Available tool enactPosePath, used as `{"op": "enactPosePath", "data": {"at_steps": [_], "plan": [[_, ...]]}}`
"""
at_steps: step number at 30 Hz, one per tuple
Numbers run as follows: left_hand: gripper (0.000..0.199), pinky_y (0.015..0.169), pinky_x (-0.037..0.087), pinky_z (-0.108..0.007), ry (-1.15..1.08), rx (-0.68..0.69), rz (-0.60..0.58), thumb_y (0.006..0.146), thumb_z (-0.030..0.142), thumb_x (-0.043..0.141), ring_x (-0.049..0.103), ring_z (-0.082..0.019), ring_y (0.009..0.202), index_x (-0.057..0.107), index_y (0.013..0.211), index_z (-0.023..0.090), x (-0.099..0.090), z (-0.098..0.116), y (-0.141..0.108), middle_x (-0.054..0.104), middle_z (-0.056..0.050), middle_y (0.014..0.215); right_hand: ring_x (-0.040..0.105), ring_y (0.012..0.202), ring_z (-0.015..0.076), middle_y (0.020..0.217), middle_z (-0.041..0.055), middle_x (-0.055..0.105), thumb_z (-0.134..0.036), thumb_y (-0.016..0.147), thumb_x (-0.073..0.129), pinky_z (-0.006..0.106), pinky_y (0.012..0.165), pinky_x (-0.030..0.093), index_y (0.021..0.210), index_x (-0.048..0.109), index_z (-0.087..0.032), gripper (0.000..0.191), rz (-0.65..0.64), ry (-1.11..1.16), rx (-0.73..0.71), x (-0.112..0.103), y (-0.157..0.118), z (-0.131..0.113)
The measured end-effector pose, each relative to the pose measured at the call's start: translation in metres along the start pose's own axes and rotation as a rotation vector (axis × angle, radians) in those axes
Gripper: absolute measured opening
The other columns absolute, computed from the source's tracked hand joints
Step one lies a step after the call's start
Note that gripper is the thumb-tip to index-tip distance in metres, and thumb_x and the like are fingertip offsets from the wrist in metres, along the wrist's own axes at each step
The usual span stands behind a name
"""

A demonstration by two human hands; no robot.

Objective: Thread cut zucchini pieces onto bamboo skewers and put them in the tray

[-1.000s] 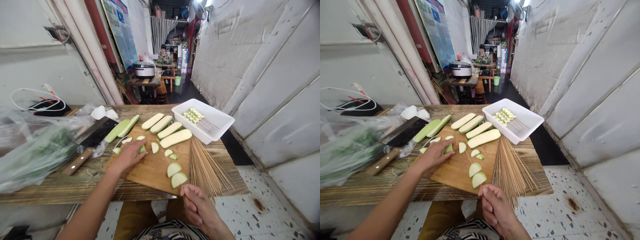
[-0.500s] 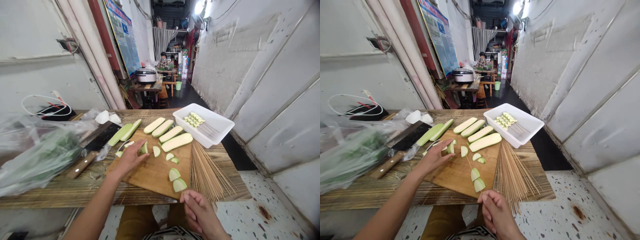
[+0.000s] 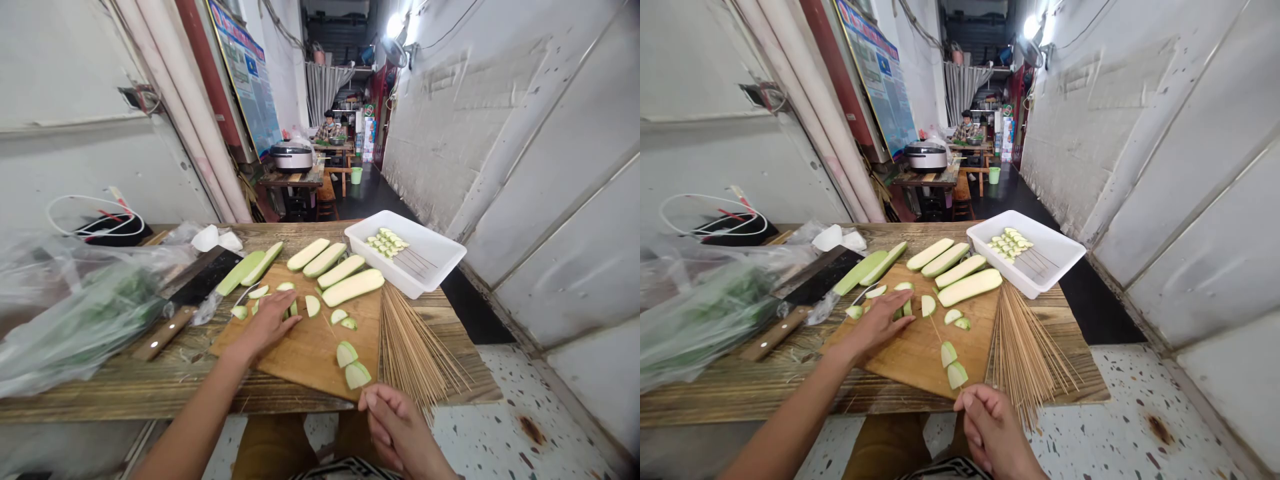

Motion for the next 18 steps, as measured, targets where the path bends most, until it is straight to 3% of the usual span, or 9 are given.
{"op": "enactPosePath", "data": {"at_steps": [7,11,18], "plan": [[0.047,0.101,0.026,-0.053,0.132,-0.024,-0.038,0.085,0.038,0.045,0.035,-0.031,0.128,0.046,0.13,0.024,0.0,0.002,0.0,0.04,-0.015,0.14,0.015,0.026,-0.0015,0.042,-0.0133,0.036,-0.049,0.081,0.061,0.011,0.026,0.01,0.079,0.055,-0.015,0.035,-0.006,-0.019,-0.014,0.0,0.002,-0.001],[0.045,0.096,0.033,-0.047,0.123,0.043,-0.004,0.083,0.035,0.05,0.041,-0.029,0.119,0.048,0.128,0.028,-0.006,0.004,0.002,0.047,-0.013,0.127,0.015,0.026,-0.0015,0.043,-0.0133,0.036,-0.049,0.082,0.061,0.011,0.026,0.011,0.079,0.055,-0.015,0.035,-0.015,-0.019,-0.02,-0.001,0.004,0.0],[0.046,0.087,0.041,-0.04,0.047,0.094,0.06,0.079,0.033,0.057,0.05,-0.025,0.098,0.049,0.123,0.023,-0.014,0.005,0.002,0.048,-0.01,0.108,0.015,0.027,-0.0012,0.043,-0.0129,0.036,-0.046,0.083,0.06,0.011,0.026,0.01,0.08,0.056,-0.015,0.032,-0.019,-0.018,-0.015,-0.004,0.005,0.002]]}}
Point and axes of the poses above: each hand's wrist, its own y-axis towards the middle knuckle, its own x-axis out of the palm, z = x × y, the point moved 8 cm from there along y, towards the middle knuckle
